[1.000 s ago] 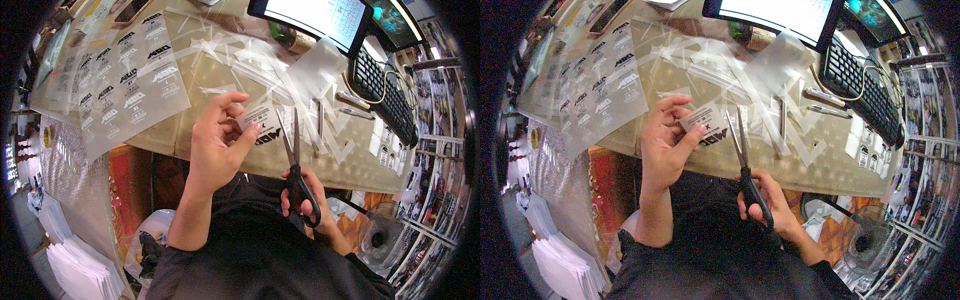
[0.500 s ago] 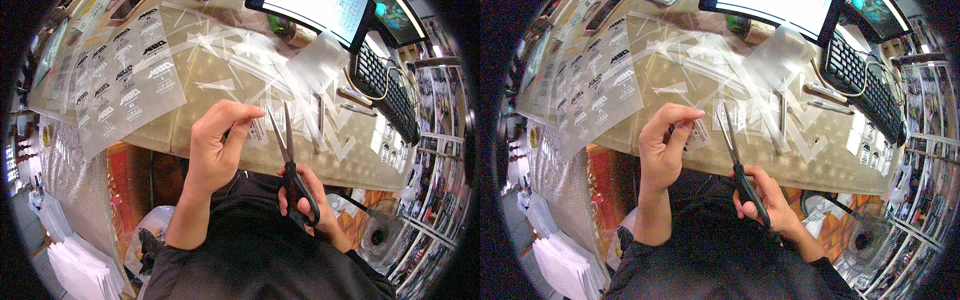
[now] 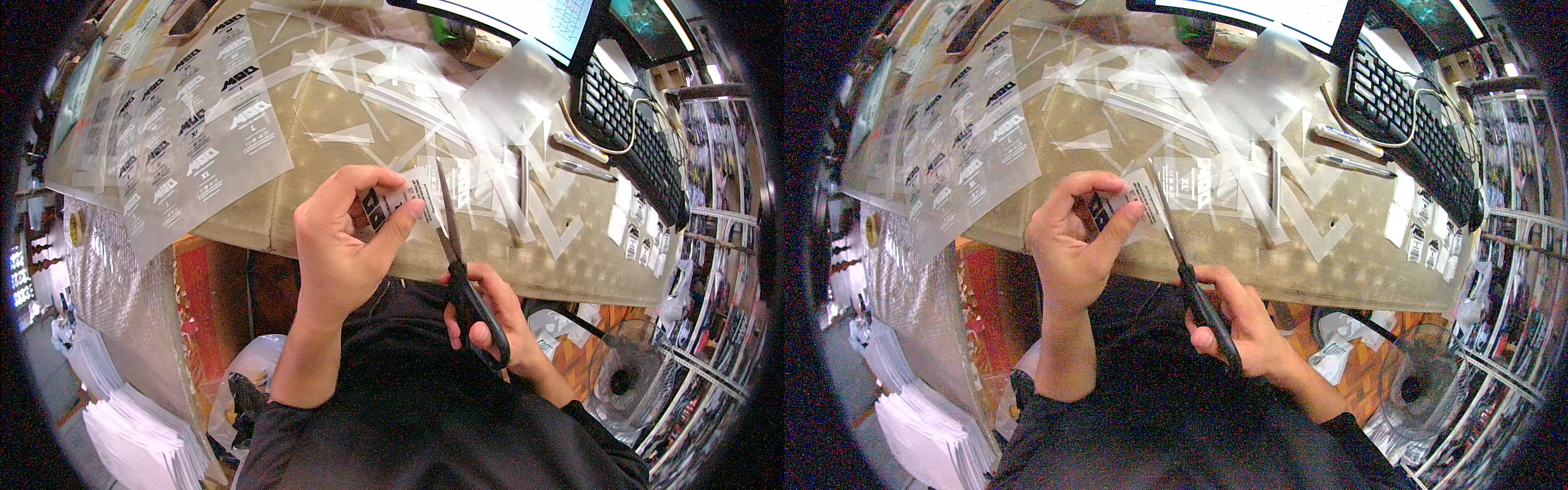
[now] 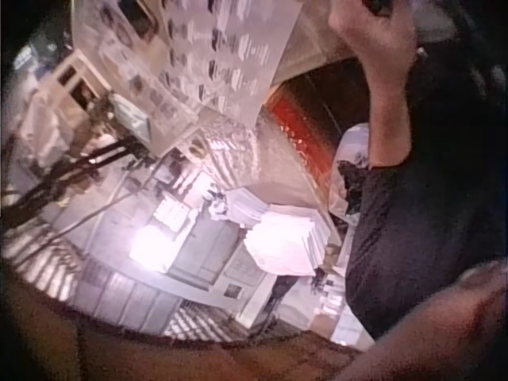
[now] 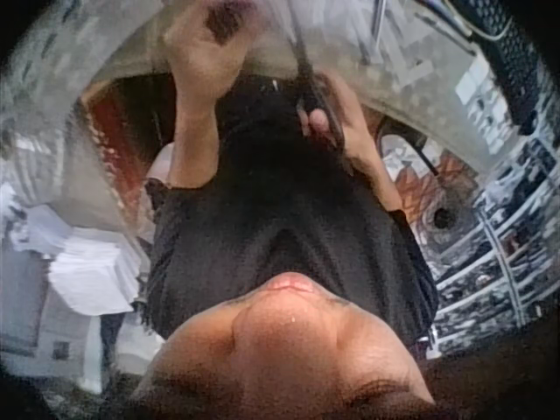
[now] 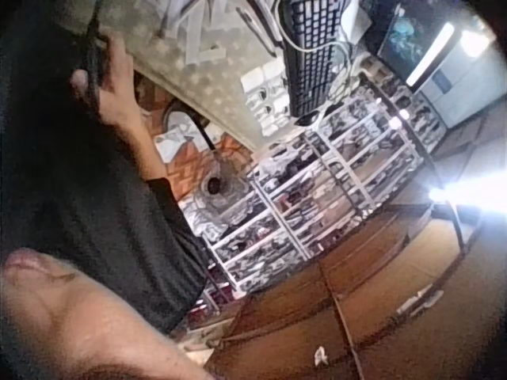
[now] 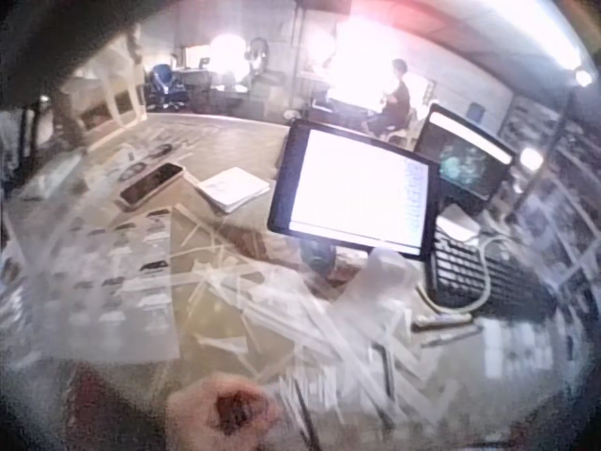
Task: The person uses scissors to cut individual labels from a printed sheet. They repeatedly pick up the sheet, cut along the printed lines, and place the cut pieces on the table. The task continues throughout the clip with multiple labels being separated.
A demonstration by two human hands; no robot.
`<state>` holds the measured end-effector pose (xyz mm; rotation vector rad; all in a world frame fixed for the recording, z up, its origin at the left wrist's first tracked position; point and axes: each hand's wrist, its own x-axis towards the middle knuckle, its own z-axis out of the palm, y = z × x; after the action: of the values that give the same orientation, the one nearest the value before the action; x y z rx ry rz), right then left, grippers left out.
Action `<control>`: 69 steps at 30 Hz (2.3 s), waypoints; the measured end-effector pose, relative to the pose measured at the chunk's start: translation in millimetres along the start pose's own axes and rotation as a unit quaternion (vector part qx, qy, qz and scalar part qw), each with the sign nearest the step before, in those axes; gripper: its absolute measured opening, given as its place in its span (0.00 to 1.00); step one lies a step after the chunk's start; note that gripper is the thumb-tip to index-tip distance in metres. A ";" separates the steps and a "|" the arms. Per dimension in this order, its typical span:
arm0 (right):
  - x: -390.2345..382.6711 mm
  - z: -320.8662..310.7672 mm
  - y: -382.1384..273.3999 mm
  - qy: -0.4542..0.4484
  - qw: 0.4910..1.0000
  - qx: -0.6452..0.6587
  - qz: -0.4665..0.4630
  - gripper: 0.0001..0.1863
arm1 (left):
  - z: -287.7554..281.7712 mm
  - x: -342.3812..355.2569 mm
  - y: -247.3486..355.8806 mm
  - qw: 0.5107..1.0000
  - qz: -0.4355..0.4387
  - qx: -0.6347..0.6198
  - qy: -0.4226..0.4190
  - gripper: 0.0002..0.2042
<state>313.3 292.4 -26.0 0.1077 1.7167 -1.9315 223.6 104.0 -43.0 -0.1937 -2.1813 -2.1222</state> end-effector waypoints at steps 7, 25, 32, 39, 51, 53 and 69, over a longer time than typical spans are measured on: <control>1.1 2.3 2.0 -0.001 1.000 0.023 -0.016 0.37 | 1.5 1.5 3.1 0.996 -0.042 -0.072 0.003 0.11; 2.7 5.5 4.2 0.007 1.000 0.025 -0.006 0.33 | -1.5 2.7 5.3 0.998 -0.043 -0.050 -0.008 0.11; 0.5 5.4 5.0 0.016 1.000 -0.005 -0.001 0.31 | -2.8 3.2 8.7 0.999 -0.045 -0.015 -0.009 0.12; 0.8 8.3 3.6 0.027 1.000 0.004 0.000 0.31 | -2.7 4.1 15.1 0.997 -0.071 -0.014 -0.009 0.11; -6.0 7.8 0.0 0.069 0.997 0.006 0.030 0.30 | -2.7 3.7 -2.2 0.999 -0.015 -0.028 -0.020 0.11; -7.2 6.5 -1.8 0.100 0.994 0.036 0.012 0.29 | -4.1 3.7 1.8 0.999 -0.011 -0.041 -0.033 0.13; -18.3 -59.5 -43.4 0.219 0.952 -0.182 -0.114 0.30 | 57.1 4.4 53.1 0.927 0.000 0.099 -0.362 0.30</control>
<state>292.1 356.0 9.5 0.2218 2.4500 -1.7998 228.8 162.5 8.4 -1.1164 -2.7254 -2.0079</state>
